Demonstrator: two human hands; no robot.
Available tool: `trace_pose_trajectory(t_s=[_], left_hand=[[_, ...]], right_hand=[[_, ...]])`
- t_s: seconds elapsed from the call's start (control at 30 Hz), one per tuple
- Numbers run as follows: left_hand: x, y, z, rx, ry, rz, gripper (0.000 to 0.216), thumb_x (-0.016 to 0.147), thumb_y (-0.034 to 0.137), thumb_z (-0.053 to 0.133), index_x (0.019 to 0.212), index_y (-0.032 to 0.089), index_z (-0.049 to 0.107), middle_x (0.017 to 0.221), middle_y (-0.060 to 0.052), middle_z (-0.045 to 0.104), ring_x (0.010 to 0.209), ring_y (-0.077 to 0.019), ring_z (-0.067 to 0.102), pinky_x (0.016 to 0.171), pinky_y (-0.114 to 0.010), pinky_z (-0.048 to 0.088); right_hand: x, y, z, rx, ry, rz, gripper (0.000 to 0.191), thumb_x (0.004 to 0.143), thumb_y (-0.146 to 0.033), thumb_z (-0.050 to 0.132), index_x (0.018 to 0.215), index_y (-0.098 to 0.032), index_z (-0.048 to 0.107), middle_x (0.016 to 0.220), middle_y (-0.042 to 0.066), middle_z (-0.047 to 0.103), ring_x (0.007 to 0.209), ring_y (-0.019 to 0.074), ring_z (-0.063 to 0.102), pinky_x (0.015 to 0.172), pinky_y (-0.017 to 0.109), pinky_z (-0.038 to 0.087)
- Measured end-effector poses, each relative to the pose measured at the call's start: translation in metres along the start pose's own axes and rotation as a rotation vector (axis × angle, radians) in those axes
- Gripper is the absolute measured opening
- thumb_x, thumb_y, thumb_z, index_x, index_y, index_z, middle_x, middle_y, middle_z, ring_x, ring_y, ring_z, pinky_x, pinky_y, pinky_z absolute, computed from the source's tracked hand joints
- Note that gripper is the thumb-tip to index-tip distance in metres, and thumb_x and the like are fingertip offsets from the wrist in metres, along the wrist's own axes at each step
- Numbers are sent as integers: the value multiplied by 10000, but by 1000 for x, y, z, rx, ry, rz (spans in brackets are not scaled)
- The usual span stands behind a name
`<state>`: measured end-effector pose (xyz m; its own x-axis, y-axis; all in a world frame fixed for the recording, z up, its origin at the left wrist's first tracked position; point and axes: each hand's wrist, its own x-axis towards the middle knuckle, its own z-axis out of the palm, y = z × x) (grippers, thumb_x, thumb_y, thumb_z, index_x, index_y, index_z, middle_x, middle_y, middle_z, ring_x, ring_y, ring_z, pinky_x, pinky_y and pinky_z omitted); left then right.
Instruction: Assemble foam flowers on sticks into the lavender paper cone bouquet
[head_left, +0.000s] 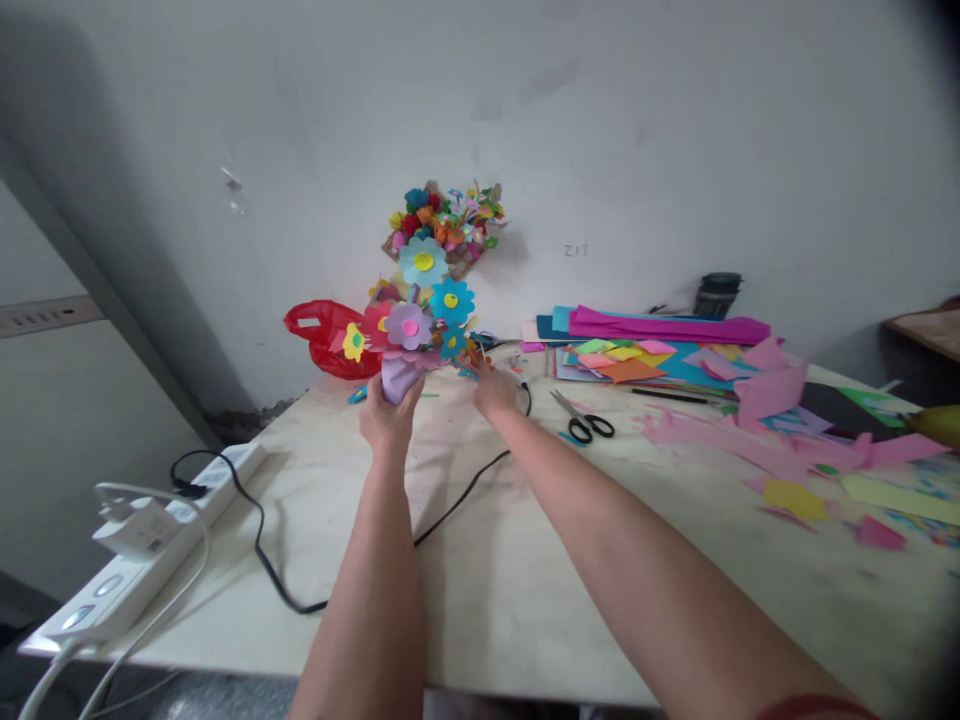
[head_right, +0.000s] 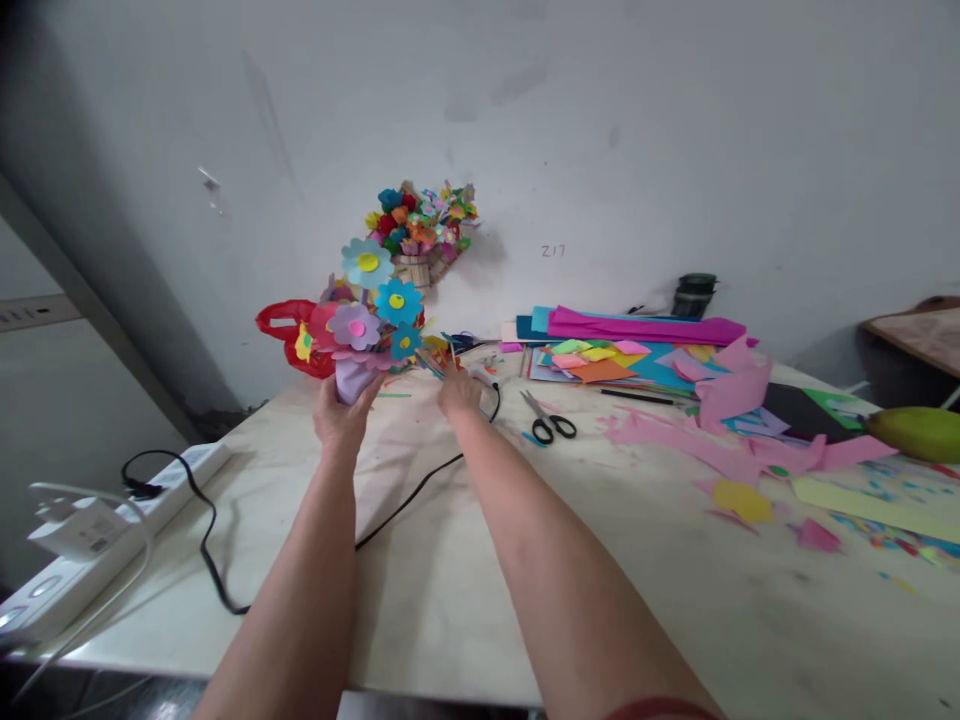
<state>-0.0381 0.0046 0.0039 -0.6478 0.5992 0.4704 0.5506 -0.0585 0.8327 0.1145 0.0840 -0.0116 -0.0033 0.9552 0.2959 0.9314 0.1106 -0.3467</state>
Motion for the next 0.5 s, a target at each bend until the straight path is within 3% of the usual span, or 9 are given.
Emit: trace_pose_trajectory(t_s=[0.33, 0.5], left_hand=[[-11, 3, 3, 112, 54, 79, 609, 640, 559, 698, 1161, 267, 575, 1007, -45, 679, 895, -234, 619, 714, -292, 403], [-7, -5, 3, 77, 65, 51, 584, 638, 531, 715, 1145, 278, 574, 1017, -17, 669, 897, -207, 617, 695, -265, 395]], right_hand=[[-1, 2, -12, -74, -82, -86, 661, 808, -129, 431, 1434, -228, 243, 1072, 136, 663, 984, 279, 636, 751, 360, 466], [5, 3, -15, -98, -261, -21, 682, 797, -249, 537, 1427, -210, 277, 1240, 144, 592, 1137, 274, 567, 859, 363, 450]])
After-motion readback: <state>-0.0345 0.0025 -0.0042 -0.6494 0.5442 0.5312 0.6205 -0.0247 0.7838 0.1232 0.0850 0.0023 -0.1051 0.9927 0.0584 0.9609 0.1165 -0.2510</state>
